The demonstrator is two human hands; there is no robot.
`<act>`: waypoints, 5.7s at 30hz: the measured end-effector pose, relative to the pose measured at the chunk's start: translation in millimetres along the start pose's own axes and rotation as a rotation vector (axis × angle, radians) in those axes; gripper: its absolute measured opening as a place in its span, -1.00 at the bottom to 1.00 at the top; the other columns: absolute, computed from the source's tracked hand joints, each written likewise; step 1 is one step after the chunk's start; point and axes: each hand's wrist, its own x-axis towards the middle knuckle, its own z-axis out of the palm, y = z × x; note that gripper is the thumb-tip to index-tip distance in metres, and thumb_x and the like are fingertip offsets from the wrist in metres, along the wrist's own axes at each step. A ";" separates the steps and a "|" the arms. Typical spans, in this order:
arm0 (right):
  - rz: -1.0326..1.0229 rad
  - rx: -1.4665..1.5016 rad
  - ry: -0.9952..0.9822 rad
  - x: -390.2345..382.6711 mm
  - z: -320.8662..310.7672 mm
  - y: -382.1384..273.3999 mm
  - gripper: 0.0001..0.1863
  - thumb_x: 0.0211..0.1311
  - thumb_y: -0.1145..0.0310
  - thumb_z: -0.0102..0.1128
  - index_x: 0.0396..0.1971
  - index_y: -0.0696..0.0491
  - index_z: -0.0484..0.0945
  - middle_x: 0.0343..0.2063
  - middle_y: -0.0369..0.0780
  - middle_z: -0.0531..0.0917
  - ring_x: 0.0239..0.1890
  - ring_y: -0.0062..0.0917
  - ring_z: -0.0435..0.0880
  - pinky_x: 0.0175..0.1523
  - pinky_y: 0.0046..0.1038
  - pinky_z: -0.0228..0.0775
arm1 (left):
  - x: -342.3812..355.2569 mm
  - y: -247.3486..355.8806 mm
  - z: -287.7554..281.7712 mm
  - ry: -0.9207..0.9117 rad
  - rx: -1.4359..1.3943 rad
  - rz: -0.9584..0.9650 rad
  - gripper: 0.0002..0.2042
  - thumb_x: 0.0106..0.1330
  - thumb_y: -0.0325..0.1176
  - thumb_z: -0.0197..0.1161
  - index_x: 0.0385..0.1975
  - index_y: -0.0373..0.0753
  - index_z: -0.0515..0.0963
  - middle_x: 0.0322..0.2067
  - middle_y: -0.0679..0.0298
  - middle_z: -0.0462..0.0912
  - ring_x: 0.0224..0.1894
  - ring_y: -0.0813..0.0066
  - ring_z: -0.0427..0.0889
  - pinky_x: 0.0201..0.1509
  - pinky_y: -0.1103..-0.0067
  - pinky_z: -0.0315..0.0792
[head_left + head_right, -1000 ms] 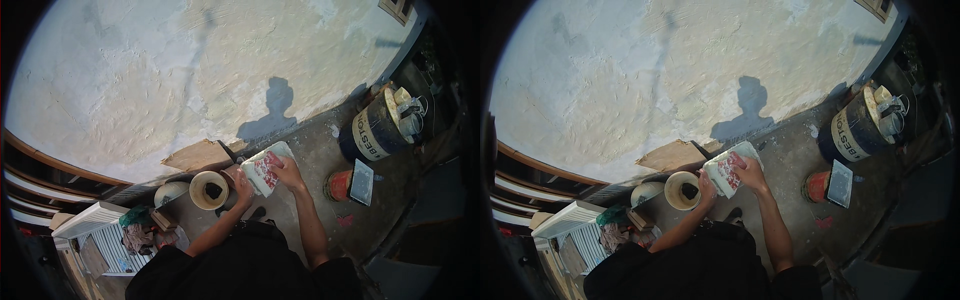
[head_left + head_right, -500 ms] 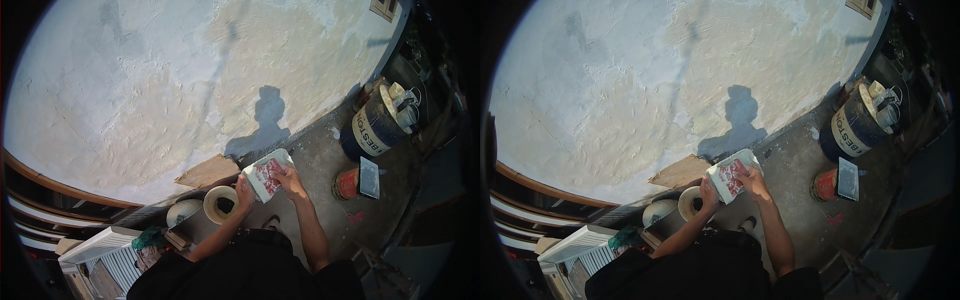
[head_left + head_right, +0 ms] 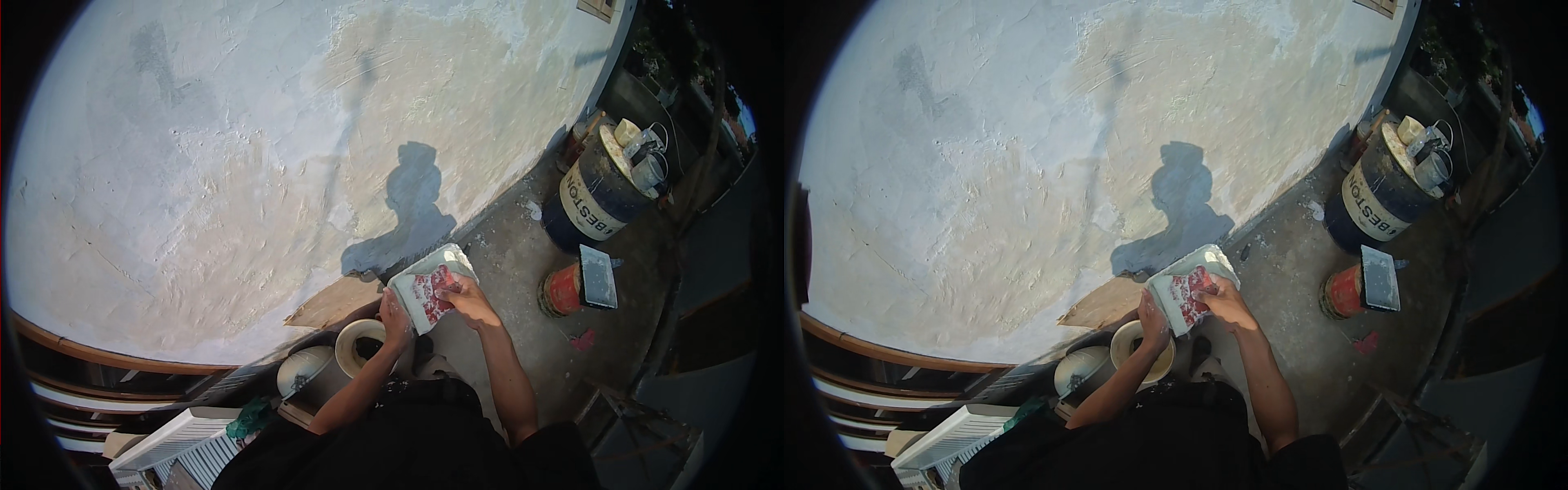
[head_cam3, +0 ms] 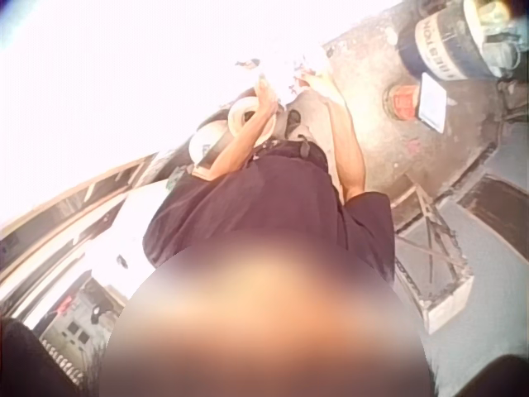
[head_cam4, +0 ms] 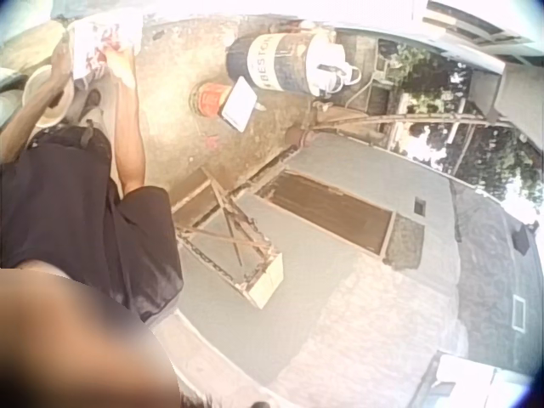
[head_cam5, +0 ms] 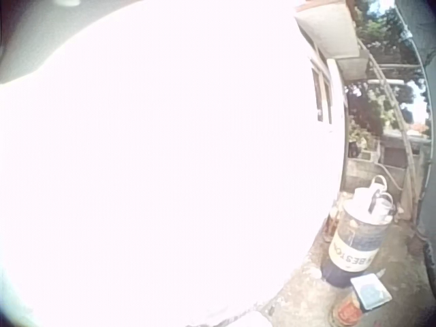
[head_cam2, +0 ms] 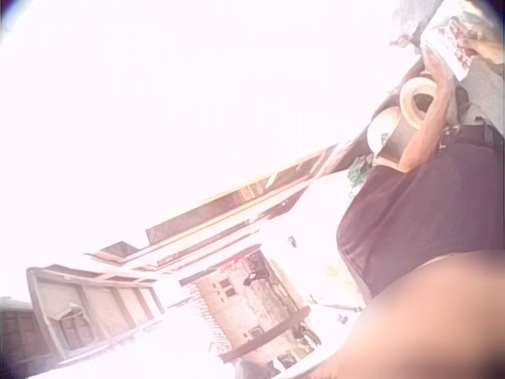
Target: The person applies wall filler from a plaster container onto a damaged section of an outdoor wall using a putty knife.
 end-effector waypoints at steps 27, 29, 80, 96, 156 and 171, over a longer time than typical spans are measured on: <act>-0.747 -0.304 0.780 202.7 -16.3 -162.8 -0.76 0.17 0.55 0.04 -0.14 0.24 0.47 -0.37 -0.02 0.63 -0.32 -0.19 0.65 -0.18 -0.33 0.48 | 102.7 -16.6 3.5 0.111 -0.084 -0.203 -0.40 0.44 0.12 -0.35 0.04 -0.36 0.33 -0.10 0.13 0.52 -0.10 0.36 0.56 0.00 0.47 0.47; -0.874 -0.276 0.706 220.8 15.9 -177.8 -0.69 0.16 0.52 0.05 -0.07 0.22 0.45 -0.29 0.09 0.60 -0.19 -0.02 0.58 -0.12 -0.22 0.43 | 100.0 -17.6 -0.5 0.118 -0.089 -0.196 -0.40 0.44 0.11 -0.36 0.04 -0.36 0.33 -0.10 0.13 0.52 -0.08 0.34 0.55 0.02 0.47 0.46; -0.906 -0.024 0.776 220.3 7.8 -139.0 -0.80 0.09 0.54 0.11 -0.25 0.24 0.51 -0.46 -0.07 0.63 -0.38 -0.39 0.66 -0.27 -0.46 0.43 | 46.1 30.5 -46.1 0.271 -0.021 -0.128 -0.36 0.41 0.16 -0.33 0.16 -0.34 0.24 0.06 0.09 0.44 0.03 0.24 0.51 0.09 0.42 0.45; -0.895 -0.185 0.531 229.8 -7.6 -166.2 -0.82 0.12 0.40 0.14 -0.35 0.21 0.56 -0.64 -0.08 0.53 -0.60 -0.43 0.51 -0.42 -0.43 0.32 | 58.4 24.6 -58.1 0.291 -0.049 -0.186 -0.36 0.41 0.16 -0.32 0.14 -0.35 0.26 0.05 0.09 0.44 0.02 0.24 0.52 0.07 0.40 0.46; -1.169 -0.393 0.625 263.4 -26.0 -170.8 -0.72 0.11 0.52 0.13 -0.14 0.12 0.60 -0.25 -0.01 0.63 -0.15 -0.21 0.64 -0.14 -0.38 0.50 | 55.2 31.1 -58.8 0.240 -0.020 -0.161 -0.36 0.41 0.17 -0.32 0.12 -0.33 0.28 0.02 0.12 0.46 -0.02 0.26 0.54 0.03 0.42 0.47; -0.936 -0.100 0.746 217.3 -5.6 -149.3 -0.82 0.09 0.49 0.11 -0.33 0.26 0.56 -0.53 0.01 0.61 -0.42 -0.25 0.67 -0.33 -0.39 0.42 | 44.3 29.7 -60.7 0.262 -0.039 -0.121 -0.35 0.40 0.19 -0.31 0.15 -0.32 0.25 0.05 0.11 0.44 0.03 0.25 0.51 0.06 0.39 0.47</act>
